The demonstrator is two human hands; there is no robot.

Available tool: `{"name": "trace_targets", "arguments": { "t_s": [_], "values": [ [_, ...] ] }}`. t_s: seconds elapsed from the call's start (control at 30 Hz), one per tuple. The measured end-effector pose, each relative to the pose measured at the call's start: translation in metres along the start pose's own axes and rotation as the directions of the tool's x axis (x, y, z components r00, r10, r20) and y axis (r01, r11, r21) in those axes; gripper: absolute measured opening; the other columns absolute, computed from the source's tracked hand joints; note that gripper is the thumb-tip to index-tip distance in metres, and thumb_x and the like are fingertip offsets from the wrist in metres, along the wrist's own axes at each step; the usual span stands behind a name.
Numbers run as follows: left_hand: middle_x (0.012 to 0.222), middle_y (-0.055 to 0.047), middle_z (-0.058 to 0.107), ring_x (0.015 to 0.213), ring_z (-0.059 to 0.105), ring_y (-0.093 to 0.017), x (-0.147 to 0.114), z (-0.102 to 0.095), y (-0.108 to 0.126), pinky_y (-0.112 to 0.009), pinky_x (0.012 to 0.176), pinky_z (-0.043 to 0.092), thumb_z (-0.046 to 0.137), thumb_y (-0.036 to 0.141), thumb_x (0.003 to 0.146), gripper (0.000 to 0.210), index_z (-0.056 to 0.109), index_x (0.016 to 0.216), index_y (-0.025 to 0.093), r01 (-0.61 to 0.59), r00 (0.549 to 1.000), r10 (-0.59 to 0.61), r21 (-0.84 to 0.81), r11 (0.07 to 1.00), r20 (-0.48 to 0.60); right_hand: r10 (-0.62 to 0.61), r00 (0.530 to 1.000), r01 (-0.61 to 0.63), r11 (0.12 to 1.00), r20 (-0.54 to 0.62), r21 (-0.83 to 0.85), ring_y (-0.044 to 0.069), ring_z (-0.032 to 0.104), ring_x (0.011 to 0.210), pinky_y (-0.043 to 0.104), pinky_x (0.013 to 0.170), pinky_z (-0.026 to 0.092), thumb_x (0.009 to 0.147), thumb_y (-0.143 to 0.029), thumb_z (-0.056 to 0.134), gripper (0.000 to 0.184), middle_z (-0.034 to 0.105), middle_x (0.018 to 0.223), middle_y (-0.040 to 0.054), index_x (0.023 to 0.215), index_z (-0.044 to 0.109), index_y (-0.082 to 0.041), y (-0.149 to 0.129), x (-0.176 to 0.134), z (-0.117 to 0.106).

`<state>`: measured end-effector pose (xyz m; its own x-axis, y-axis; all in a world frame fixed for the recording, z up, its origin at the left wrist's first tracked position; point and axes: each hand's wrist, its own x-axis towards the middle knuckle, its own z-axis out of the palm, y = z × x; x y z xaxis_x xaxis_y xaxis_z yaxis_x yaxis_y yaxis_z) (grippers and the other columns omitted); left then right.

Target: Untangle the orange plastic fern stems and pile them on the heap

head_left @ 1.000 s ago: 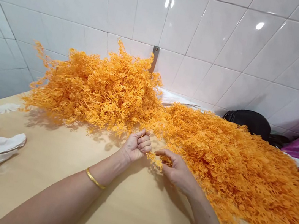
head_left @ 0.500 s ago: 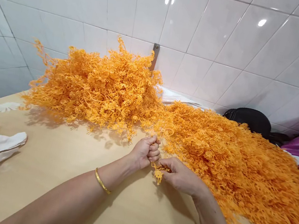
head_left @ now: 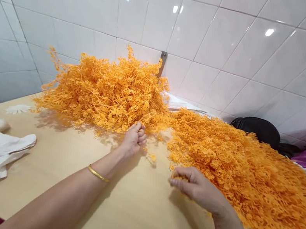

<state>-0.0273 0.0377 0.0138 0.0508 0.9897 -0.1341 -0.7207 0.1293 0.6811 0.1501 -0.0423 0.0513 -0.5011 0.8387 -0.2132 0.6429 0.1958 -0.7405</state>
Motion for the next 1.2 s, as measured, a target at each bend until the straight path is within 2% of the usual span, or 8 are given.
{"name": "trace_targets", "arguments": {
  "t_s": [0.07,0.13,0.33,0.43,0.53,0.77,1.03,1.2],
  "values": [
    [0.035,0.01,0.019,0.028,0.014,-0.003,0.001,-0.002,0.0,-0.017,0.033,0.01,0.037,0.032,0.083,0.025,0.039,0.063,0.016,0.003,1.0,-0.003,0.016,1.0,0.029,0.043,0.959,-0.089,0.985,-0.282,-0.15,0.012,0.042,0.056,0.022,0.051,0.029,0.072,-0.03,0.044,0.019,0.05,0.059,0.0,0.063,0.054,-0.017,0.01,0.005,-0.001],
    [0.035,0.01,0.019,0.028,0.014,-0.003,0.001,-0.001,-0.006,-0.017,0.033,0.011,0.039,0.034,0.082,0.026,0.039,0.063,0.016,0.03,0.998,-0.032,0.03,0.999,0.06,0.048,0.902,-0.172,0.952,-0.429,-0.255,0.014,0.046,0.064,0.023,0.054,0.03,0.071,-0.032,0.047,0.016,0.054,0.067,0.0016,0.068,0.056,-0.018,0.017,0.01,0.0],
    [0.035,0.01,0.017,0.028,0.015,-0.003,-0.002,0.002,-0.018,-0.017,0.033,0.014,0.036,0.032,0.083,0.026,0.04,0.063,0.015,0.115,0.992,-0.113,-0.032,0.993,0.052,0.067,0.939,-0.141,0.969,-0.336,-0.203,0.011,0.041,0.051,0.021,0.048,0.025,0.065,-0.054,0.051,0.036,0.049,0.054,-0.002,0.071,0.054,-0.018,0.014,0.019,0.017],
    [0.035,0.01,0.018,0.028,0.015,-0.003,-0.004,0.002,-0.018,-0.017,0.033,0.015,0.035,0.031,0.083,0.026,0.04,0.063,0.015,0.151,0.986,-0.147,-0.046,0.987,0.079,-0.003,0.93,-0.103,0.958,-0.366,-0.269,0.012,0.043,0.058,0.021,0.051,0.025,0.064,-0.047,0.057,0.036,0.053,0.065,-0.0004,0.085,0.053,-0.019,0.008,0.025,0.031],
    [0.035,0.01,0.018,0.028,0.014,-0.003,-0.005,0.003,-0.02,-0.016,0.032,0.013,0.036,0.034,0.083,0.027,0.04,0.063,0.016,0.142,0.988,-0.143,0.019,0.99,0.065,-0.064,0.908,-0.122,0.905,-0.414,-0.408,0.011,0.041,0.059,0.022,0.052,0.021,0.073,-0.031,0.048,0.015,0.052,0.065,0.001,0.068,0.051,-0.018,0.005,0.029,0.039],
    [0.035,0.01,0.024,0.027,0.014,-0.001,-0.007,0.005,-0.033,-0.015,0.032,0.008,0.045,0.039,0.077,0.027,0.039,0.063,0.016,0.085,0.994,-0.095,0.183,0.98,0.048,-0.049,0.989,-0.014,0.911,-0.143,-0.412,0.007,0.028,0.046,0.023,0.047,0.017,0.069,-0.024,0.048,0.027,0.033,0.046,-0.004,0.047,0.034,-0.017,-0.005,0.02,0.034],
    [0.036,0.01,0.025,0.028,0.016,-0.002,-0.013,0.013,-0.038,-0.015,0.031,0.011,0.045,0.04,0.076,0.028,0.04,0.062,0.016,0.041,0.997,-0.056,0.246,0.968,0.053,-0.024,0.996,-0.007,0.944,-0.089,-0.331,0.007,0.028,0.045,0.023,0.046,0.019,0.068,-0.023,0.049,0.031,0.029,0.045,-0.0052,0.045,0.029,-0.017,-0.012,0.01,0.022],
    [0.035,0.01,0.029,0.026,0.019,-0.002,-0.002,0.003,-0.023,-0.014,0.031,0.011,0.048,0.038,0.075,0.027,0.039,0.061,0.017,-0.048,0.989,0.077,0.221,0.974,-0.124,-0.095,0.986,0.106,0.992,0.139,-0.07,0.007,0.034,0.047,0.02,0.045,0.025,0.071,-0.029,0.05,0.025,0.036,0.047,-0.0048,0.051,0.043,-0.016,-0.026,-0.008,0.012]
  ]
}}
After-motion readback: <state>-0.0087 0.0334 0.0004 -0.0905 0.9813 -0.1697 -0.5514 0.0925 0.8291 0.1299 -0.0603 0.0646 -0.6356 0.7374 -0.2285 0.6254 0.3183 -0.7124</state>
